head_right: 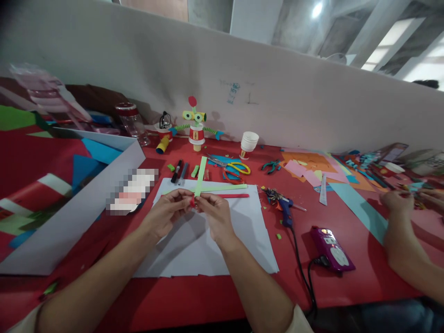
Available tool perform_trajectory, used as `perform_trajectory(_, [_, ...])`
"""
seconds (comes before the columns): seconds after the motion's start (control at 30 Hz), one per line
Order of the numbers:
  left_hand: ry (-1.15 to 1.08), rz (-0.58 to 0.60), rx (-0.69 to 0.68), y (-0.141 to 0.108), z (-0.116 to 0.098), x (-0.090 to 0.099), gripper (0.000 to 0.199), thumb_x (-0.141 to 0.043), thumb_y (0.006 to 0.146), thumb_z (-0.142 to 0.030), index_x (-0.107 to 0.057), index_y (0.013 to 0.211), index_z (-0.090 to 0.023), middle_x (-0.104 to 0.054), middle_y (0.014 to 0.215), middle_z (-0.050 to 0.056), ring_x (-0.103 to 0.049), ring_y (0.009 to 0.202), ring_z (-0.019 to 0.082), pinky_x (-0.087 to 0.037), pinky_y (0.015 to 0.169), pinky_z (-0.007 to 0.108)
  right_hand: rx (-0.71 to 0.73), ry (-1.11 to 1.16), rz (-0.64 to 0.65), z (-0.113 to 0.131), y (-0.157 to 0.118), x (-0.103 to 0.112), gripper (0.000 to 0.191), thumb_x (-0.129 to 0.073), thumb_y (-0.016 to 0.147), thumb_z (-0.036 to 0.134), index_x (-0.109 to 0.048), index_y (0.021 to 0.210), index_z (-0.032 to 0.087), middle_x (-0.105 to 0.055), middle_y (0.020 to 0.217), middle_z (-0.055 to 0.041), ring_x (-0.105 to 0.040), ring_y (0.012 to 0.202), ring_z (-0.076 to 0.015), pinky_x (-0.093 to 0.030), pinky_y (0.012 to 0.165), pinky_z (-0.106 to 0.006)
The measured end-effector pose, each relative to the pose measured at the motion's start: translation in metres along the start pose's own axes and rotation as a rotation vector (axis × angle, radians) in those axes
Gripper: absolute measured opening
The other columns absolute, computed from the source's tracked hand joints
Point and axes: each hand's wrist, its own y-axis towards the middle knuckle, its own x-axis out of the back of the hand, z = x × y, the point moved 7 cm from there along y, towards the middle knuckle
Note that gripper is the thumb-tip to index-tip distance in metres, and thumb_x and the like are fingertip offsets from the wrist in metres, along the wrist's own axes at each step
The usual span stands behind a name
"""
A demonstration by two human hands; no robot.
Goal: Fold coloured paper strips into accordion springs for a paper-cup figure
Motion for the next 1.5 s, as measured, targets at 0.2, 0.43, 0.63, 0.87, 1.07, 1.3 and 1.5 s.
perform_trajectory(0.2, [0.068, -0.005, -0.019, -0.004, -0.008, -0.002, 0.028, -0.081, 0.053, -0.021, -0.062, 0.073, -0.016, -0.06, 0.063, -0.003, -0.056, 0.056, 0.009, -0.043, 0.055, 0.022, 0.045, -0.041, 0.046, 0.001, -0.002, -0.003, 0.015, -0.071, 0.064, 0.029, -0.074, 0.077, 0.021, -0.065, 0.062, 0.0006, -0.052, 0.057, -0.0123, -0.043, 0.06, -0.028])
perform_trajectory(0.43, [0.138, -0.012, -0.062, 0.0, -0.01, 0.002, 0.025, -0.08, 0.055, -0.021, -0.063, 0.072, -0.016, -0.06, 0.06, -0.003, -0.055, 0.056, 0.009, -0.041, 0.056, 0.022, 0.032, -0.125, 0.072, -0.002, 0.0, -0.003, 0.013, -0.069, 0.068, 0.026, -0.075, 0.079, 0.021, -0.064, 0.061, 0.0019, -0.052, 0.059, -0.0122, -0.043, 0.062, -0.027])
perform_trajectory(0.63, [0.045, -0.084, -0.104, 0.0, -0.01, 0.004, 0.026, -0.08, 0.056, -0.023, -0.065, 0.076, -0.016, -0.062, 0.065, -0.002, -0.056, 0.059, 0.01, -0.045, 0.061, 0.024, 0.02, -0.115, 0.034, -0.001, -0.003, -0.006, 0.025, -0.073, 0.063, 0.023, -0.073, 0.089, 0.023, -0.07, 0.08, -0.0006, -0.06, 0.077, -0.0181, -0.047, 0.075, -0.032])
perform_trajectory(0.87, [-0.02, -0.041, -0.125, -0.002, -0.006, -0.007, 0.042, -0.077, 0.058, -0.021, -0.066, 0.098, -0.018, -0.062, 0.073, -0.002, -0.058, 0.067, 0.011, -0.046, 0.07, 0.026, 0.044, -0.085, -0.069, -0.001, -0.003, 0.001, 0.013, -0.072, 0.067, 0.03, -0.072, 0.073, 0.018, -0.067, 0.066, -0.0005, -0.053, 0.061, -0.0137, -0.043, 0.062, -0.028])
perform_trajectory(1.07, [0.021, 0.109, -0.065, -0.003, -0.003, -0.015, 0.019, -0.073, 0.065, -0.023, -0.072, 0.083, -0.015, -0.064, 0.069, 0.002, -0.055, 0.064, 0.012, -0.042, 0.069, 0.027, 0.05, -0.17, -0.073, -0.001, -0.002, 0.005, 0.015, -0.07, 0.069, 0.032, -0.07, 0.067, 0.017, -0.065, 0.06, -0.0001, -0.052, 0.06, -0.0133, -0.041, 0.059, -0.026])
perform_trajectory(1.3, [0.112, 0.11, -0.031, -0.001, 0.0, -0.012, 0.022, -0.074, 0.065, -0.03, -0.074, 0.083, -0.017, -0.068, 0.072, 0.005, -0.059, 0.07, 0.016, -0.043, 0.072, 0.029, 0.042, -0.202, -0.163, 0.001, -0.005, 0.008, 0.017, -0.074, 0.063, 0.032, -0.068, 0.069, 0.018, -0.064, 0.058, 0.001, -0.052, 0.056, -0.0133, -0.04, 0.055, -0.027])
perform_trajectory(1.5, [0.186, 0.081, -0.071, 0.0, -0.004, -0.007, 0.01, -0.073, 0.063, -0.027, -0.074, 0.07, -0.02, -0.067, 0.067, 0.003, -0.058, 0.067, 0.017, -0.043, 0.068, 0.029, 0.057, -0.269, -0.188, -0.002, -0.005, 0.011, 0.019, -0.074, 0.062, 0.034, -0.065, 0.065, 0.018, -0.061, 0.055, 0.0008, -0.052, 0.054, -0.0142, -0.04, 0.053, -0.027])
